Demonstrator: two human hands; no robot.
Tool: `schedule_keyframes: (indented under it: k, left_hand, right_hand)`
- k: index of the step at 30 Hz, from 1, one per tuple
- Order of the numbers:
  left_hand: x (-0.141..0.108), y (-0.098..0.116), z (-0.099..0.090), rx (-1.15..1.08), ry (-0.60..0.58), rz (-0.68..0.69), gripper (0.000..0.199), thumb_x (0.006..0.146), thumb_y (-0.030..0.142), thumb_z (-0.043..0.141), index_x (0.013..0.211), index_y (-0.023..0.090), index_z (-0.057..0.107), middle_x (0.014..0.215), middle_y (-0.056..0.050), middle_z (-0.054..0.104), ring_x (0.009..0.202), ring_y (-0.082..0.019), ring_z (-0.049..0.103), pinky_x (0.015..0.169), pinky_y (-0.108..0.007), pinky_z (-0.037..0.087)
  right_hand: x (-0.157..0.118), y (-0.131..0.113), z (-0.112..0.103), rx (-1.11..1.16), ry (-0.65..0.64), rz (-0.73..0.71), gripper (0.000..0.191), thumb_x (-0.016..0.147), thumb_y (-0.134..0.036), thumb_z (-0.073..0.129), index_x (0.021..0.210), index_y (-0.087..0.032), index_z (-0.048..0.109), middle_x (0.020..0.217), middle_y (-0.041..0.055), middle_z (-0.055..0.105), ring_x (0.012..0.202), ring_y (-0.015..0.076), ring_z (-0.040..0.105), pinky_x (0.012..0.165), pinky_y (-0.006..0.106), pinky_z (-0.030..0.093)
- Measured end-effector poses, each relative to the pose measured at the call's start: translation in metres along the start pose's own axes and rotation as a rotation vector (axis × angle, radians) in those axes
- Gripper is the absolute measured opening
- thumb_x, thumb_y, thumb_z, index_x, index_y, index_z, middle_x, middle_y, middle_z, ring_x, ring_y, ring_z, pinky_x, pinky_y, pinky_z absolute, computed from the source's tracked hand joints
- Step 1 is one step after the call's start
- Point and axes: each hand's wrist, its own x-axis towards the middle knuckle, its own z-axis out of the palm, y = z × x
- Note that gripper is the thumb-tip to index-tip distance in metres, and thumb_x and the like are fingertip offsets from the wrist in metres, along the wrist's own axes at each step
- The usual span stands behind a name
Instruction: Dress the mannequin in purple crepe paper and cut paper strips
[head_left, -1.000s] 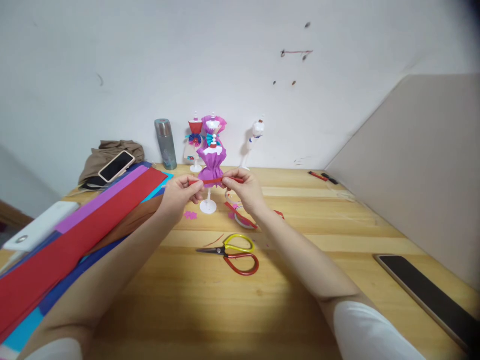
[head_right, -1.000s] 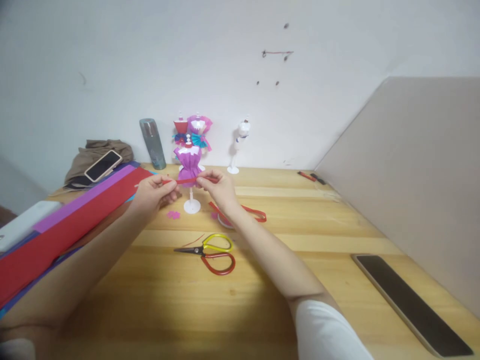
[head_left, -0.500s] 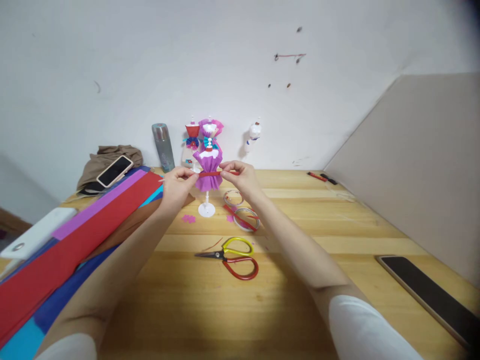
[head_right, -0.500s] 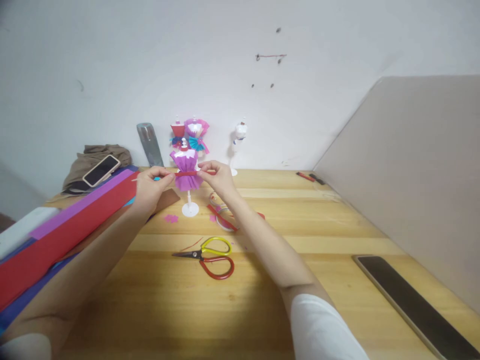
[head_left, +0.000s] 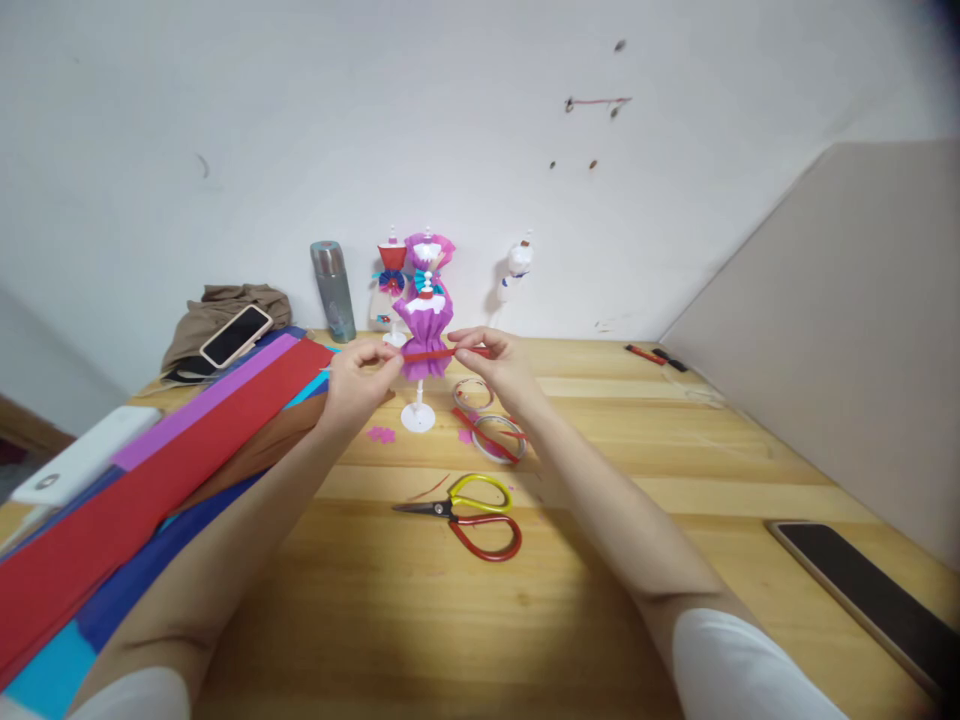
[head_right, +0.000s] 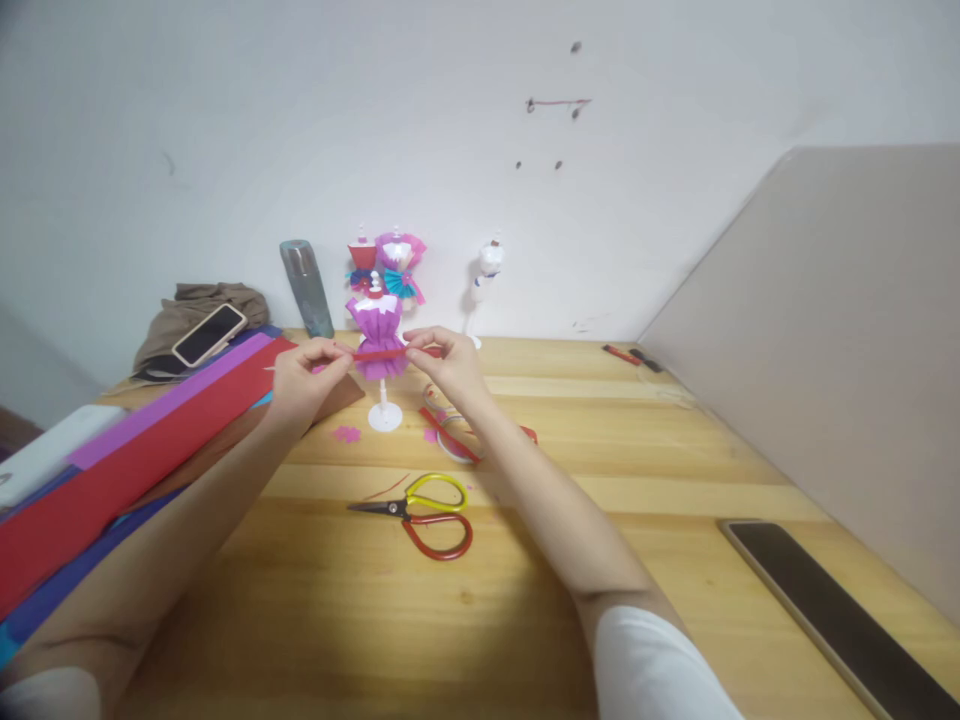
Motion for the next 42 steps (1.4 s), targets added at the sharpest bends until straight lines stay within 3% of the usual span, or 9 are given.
schedule_keyframes:
  k: [3,8,13,15,17,23,26,31,42]
  left_hand:
    - [-0.007,-0.003,-0.006,0.151,-0.018,0.245,0.016,0.079,0.021,0.077,0.064,0.025,0.073,0.086,-0.006,0.08,0.094,-0.026,0.072,0.102,-0.044,0.052]
    - [-0.011,-0.019,-0.011,0.352,-0.024,0.676,0.009,0.09,0.025,0.071,0.082,0.024,0.074,0.097,-0.008,0.083,0.095,-0.026,0.074,0.095,-0.046,0.054]
    - [-0.022,-0.031,-0.003,0.347,-0.074,0.911,0.008,0.095,0.019,0.067,0.091,0.023,0.073,0.097,-0.006,0.083,0.095,-0.022,0.076,0.09,-0.041,0.057]
    - [-0.029,-0.03,0.001,0.243,-0.137,0.919,0.009,0.096,0.017,0.065,0.096,0.023,0.073,0.097,-0.006,0.083,0.093,-0.021,0.077,0.088,-0.04,0.059]
    - [-0.034,-0.029,0.003,0.148,-0.199,0.888,0.011,0.097,0.017,0.064,0.098,0.023,0.072,0.096,-0.007,0.083,0.092,-0.021,0.077,0.086,-0.039,0.059]
    - [-0.043,-0.028,0.01,0.02,-0.332,0.783,0.013,0.099,0.015,0.062,0.093,0.023,0.07,0.09,-0.006,0.082,0.086,-0.019,0.076,0.084,-0.036,0.058]
    - [-0.048,-0.03,0.014,0.074,-0.423,0.77,0.019,0.099,0.014,0.057,0.083,0.022,0.065,0.083,-0.004,0.077,0.082,-0.019,0.072,0.081,-0.035,0.056]
    - [-0.055,-0.034,0.016,0.141,-0.498,0.693,0.028,0.102,0.018,0.056,0.074,0.021,0.055,0.073,-0.001,0.066,0.074,-0.017,0.063,0.073,-0.032,0.05]
    - [-0.061,-0.04,0.02,0.036,-0.535,0.42,0.022,0.099,0.02,0.062,0.078,0.02,0.068,0.078,-0.001,0.072,0.077,-0.016,0.066,0.075,-0.029,0.051]
  right_hand:
    - [-0.015,-0.012,-0.006,-0.046,-0.041,0.027,0.021,0.075,-0.041,0.081,0.075,-0.022,0.072,0.103,0.0092,0.082,0.105,0.0263,0.075,0.097,0.042,0.056]
    - [-0.033,-0.011,-0.01,-0.146,-0.153,0.116,0.016,0.075,-0.035,0.079,0.073,-0.021,0.071,0.081,0.0039,0.077,0.08,0.0204,0.069,0.082,0.036,0.054]
    - [-0.055,-0.003,-0.001,-0.234,-0.439,0.154,0.011,0.079,-0.029,0.074,0.073,-0.019,0.072,0.072,0.0019,0.073,0.07,0.0172,0.063,0.073,0.031,0.049]
    - [-0.063,-0.004,0.003,-0.257,-0.578,0.176,0.011,0.082,-0.028,0.074,0.076,-0.019,0.074,0.073,0.0015,0.073,0.069,0.0166,0.063,0.071,0.03,0.048]
    - [-0.069,-0.007,0.006,-0.273,-0.59,0.184,0.012,0.085,-0.028,0.073,0.077,-0.019,0.074,0.072,0.0013,0.073,0.067,0.0161,0.062,0.068,0.03,0.046]
    - [-0.076,-0.018,0.01,-0.192,-0.139,0.011,0.014,0.087,-0.034,0.076,0.089,-0.021,0.079,0.086,0.0057,0.077,0.08,0.0196,0.065,0.073,0.033,0.05]
    - [-0.079,-0.018,0.014,-0.137,-0.161,-0.061,0.013,0.085,-0.032,0.078,0.094,-0.023,0.082,0.088,0.0052,0.076,0.084,0.0204,0.066,0.075,0.034,0.051]
    - [-0.082,-0.012,0.015,-0.141,-0.175,-0.119,0.009,0.086,-0.027,0.078,0.078,-0.023,0.076,0.075,0.0022,0.068,0.08,0.0198,0.061,0.075,0.035,0.047]
    - [-0.085,-0.012,0.01,-0.237,-0.217,-0.092,0.02,0.089,-0.032,0.068,0.074,-0.023,0.061,0.075,0.0017,0.062,0.072,0.0177,0.053,0.067,0.033,0.039]
